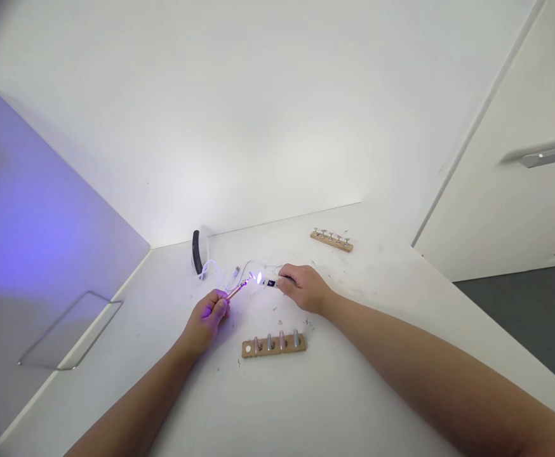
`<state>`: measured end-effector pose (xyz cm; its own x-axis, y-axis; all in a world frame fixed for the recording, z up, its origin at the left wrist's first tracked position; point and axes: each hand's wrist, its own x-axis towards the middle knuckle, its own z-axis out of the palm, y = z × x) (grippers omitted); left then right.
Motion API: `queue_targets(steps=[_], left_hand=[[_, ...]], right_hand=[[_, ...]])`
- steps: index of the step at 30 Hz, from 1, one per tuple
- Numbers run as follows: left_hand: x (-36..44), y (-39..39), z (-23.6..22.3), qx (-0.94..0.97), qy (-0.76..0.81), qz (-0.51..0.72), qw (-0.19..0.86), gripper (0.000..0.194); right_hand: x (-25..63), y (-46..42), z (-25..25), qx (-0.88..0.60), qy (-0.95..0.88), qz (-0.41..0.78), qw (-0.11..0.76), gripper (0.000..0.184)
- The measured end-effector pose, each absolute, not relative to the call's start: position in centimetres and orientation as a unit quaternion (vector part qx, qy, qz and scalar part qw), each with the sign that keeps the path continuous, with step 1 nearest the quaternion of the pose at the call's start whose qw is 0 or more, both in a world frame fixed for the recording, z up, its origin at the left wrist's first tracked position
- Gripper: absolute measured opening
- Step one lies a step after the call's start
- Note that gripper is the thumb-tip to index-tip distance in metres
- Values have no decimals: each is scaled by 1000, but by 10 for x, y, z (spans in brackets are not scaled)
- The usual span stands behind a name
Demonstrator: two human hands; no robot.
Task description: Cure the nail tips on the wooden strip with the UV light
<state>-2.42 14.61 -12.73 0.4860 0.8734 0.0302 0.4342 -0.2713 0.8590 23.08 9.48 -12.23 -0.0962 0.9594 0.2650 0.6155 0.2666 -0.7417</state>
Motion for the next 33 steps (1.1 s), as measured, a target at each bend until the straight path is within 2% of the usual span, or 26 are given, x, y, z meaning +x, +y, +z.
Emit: queue_targets(steps=[33], left_hand=[[-26,146,-129,724,442,287,446,16]], right_hand=[[227,93,-118,-569,-691,243,374,26]])
